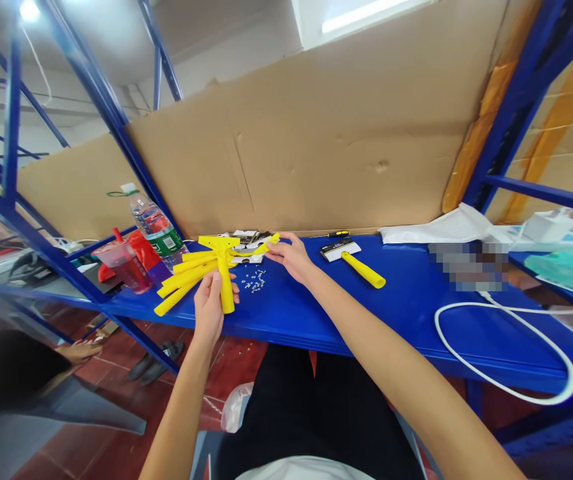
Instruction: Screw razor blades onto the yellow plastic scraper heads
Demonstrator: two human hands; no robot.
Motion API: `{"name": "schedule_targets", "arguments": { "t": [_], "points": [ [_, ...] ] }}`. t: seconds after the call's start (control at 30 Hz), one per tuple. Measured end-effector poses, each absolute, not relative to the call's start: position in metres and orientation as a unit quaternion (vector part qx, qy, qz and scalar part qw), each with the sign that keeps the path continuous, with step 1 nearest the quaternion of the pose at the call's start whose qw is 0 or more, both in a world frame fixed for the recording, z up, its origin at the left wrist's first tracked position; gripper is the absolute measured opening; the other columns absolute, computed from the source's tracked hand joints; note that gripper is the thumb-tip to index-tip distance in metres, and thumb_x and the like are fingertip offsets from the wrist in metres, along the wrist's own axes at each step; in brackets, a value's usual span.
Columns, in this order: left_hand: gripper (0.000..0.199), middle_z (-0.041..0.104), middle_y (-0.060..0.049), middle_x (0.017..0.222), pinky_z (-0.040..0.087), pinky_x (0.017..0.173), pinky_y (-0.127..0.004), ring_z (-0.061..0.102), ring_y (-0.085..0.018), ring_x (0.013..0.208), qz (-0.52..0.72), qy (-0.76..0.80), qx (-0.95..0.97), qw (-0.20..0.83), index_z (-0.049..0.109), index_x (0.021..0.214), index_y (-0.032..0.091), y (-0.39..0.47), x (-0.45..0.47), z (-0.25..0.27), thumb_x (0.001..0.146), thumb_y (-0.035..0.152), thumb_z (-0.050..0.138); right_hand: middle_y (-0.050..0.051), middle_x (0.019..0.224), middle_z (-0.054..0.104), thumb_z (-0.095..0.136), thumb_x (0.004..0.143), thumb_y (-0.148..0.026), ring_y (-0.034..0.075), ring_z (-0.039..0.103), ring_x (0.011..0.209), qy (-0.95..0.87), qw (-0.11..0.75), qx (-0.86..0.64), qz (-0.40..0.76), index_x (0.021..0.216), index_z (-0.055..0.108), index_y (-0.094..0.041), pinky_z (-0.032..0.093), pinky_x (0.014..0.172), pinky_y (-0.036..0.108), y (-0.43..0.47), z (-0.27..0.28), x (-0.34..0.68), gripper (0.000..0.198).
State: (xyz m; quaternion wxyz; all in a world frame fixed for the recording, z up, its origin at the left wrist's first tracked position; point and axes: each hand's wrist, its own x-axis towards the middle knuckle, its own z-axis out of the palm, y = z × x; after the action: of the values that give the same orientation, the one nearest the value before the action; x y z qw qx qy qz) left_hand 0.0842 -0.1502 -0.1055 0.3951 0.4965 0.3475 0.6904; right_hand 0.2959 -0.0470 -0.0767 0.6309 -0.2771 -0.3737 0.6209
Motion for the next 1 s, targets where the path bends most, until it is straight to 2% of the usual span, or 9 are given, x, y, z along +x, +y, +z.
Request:
{"name": "schedule_targets", "arguments": {
  "t": [0.1, 0.23, 0.37, 0.53, 0.7, 0.8, 0.9, 1.0],
  "points": [
    [0.054, 0.075, -0.006, 0.099, 0.055, 0.055, -0.026, 0.069, -0.015, 0.069, 0.682, 0.313, 0.455, 0.479, 0.065, 0.124, 0.019, -0.156, 0.095, -0.101, 0.089, 0.053, 0.089, -0.003, 0.089, 0.082, 0.092, 0.082, -0.008, 0.017, 0.084, 0.086, -0.396, 0.627, -0.252, 0.622, 0.117, 0.068, -0.028, 0.073, 0.094, 0.036, -0.054, -0.069, 0.294, 0.047],
    [0.057, 0.068, 0.000, 0.092, 0.054, 0.054, -0.024, 0.064, -0.013, 0.067, 0.663, 0.281, 0.412, 0.558, 0.062, 0.127, 0.022, -0.166, 0.111, -0.095, 0.083, 0.040, 0.094, 0.000, 0.099, 0.086, 0.098, 0.079, -0.019, 0.018, 0.085, 0.095, -0.409, 0.627, -0.228, 0.622, 0.100, 0.062, -0.027, 0.070, 0.100, 0.035, -0.061, -0.061, 0.293, 0.043],
    [0.056, 0.057, 0.006, 0.083, 0.045, 0.046, -0.019, 0.049, -0.008, 0.056, 0.670, 0.291, 0.407, 0.549, 0.061, 0.129, 0.027, -0.171, 0.116, -0.092, 0.086, 0.045, 0.093, 0.002, 0.101, 0.087, 0.103, 0.078, -0.026, 0.018, 0.085, 0.099, -0.409, 0.630, -0.224, 0.621, 0.090, 0.060, -0.025, 0.068, 0.105, 0.035, -0.066, -0.058, 0.294, 0.044],
    [0.066, 0.066, 0.002, 0.102, 0.042, 0.044, -0.016, 0.058, -0.007, 0.063, 0.671, 0.316, 0.407, 0.533, 0.056, 0.128, 0.029, -0.169, 0.115, -0.094, 0.081, 0.047, 0.099, 0.002, 0.107, 0.087, 0.106, 0.073, -0.038, 0.020, 0.084, 0.104, -0.431, 0.610, -0.213, 0.630, 0.089, 0.070, -0.024, 0.066, 0.106, 0.036, -0.073, -0.054, 0.289, 0.042],
    [0.090, 0.068, 0.005, 0.100, 0.044, 0.043, -0.018, 0.055, -0.005, 0.053, 0.659, 0.335, 0.436, 0.513, 0.046, 0.147, 0.034, -0.172, 0.120, -0.097, 0.077, 0.041, 0.102, 0.001, 0.100, 0.084, 0.108, 0.063, -0.050, 0.020, 0.080, 0.103, -0.483, 0.618, -0.218, 0.581, 0.090, 0.078, -0.024, 0.062, 0.108, 0.035, -0.079, -0.057, 0.277, 0.048],
    [0.078, 0.070, 0.005, 0.099, 0.045, 0.042, -0.019, 0.054, -0.005, 0.048, 0.661, 0.338, 0.457, 0.491, 0.049, 0.142, 0.032, -0.174, 0.122, -0.098, 0.083, 0.046, 0.098, 0.001, 0.100, 0.084, 0.106, 0.066, -0.053, 0.021, 0.078, 0.103, -0.514, 0.626, -0.231, 0.539, 0.092, 0.080, -0.024, 0.061, 0.106, 0.036, -0.082, -0.060, 0.272, 0.048],
    [0.058, 0.073, 0.003, 0.100, 0.046, 0.038, -0.021, 0.052, -0.005, 0.043, 0.664, 0.336, 0.465, 0.478, 0.053, 0.126, 0.028, -0.176, 0.123, -0.098, 0.091, 0.056, 0.089, 0.002, 0.099, 0.084, 0.104, 0.067, -0.057, 0.021, 0.077, 0.100, -0.536, 0.626, -0.239, 0.513, 0.091, 0.081, -0.024, 0.061, 0.104, 0.037, -0.084, -0.060, 0.269, 0.047],
    [0.049, 0.077, -0.001, 0.110, 0.049, 0.038, -0.023, 0.055, -0.006, 0.044, 0.674, 0.329, 0.464, 0.471, 0.054, 0.112, 0.026, -0.178, 0.124, -0.097, 0.096, 0.062, 0.082, 0.002, 0.097, 0.084, 0.104, 0.065, -0.058, 0.022, 0.077, 0.096, -0.546, 0.621, -0.231, 0.513, 0.089, 0.082, -0.025, 0.062, 0.101, 0.038, -0.088, -0.058, 0.267, 0.047]
  ]
}}
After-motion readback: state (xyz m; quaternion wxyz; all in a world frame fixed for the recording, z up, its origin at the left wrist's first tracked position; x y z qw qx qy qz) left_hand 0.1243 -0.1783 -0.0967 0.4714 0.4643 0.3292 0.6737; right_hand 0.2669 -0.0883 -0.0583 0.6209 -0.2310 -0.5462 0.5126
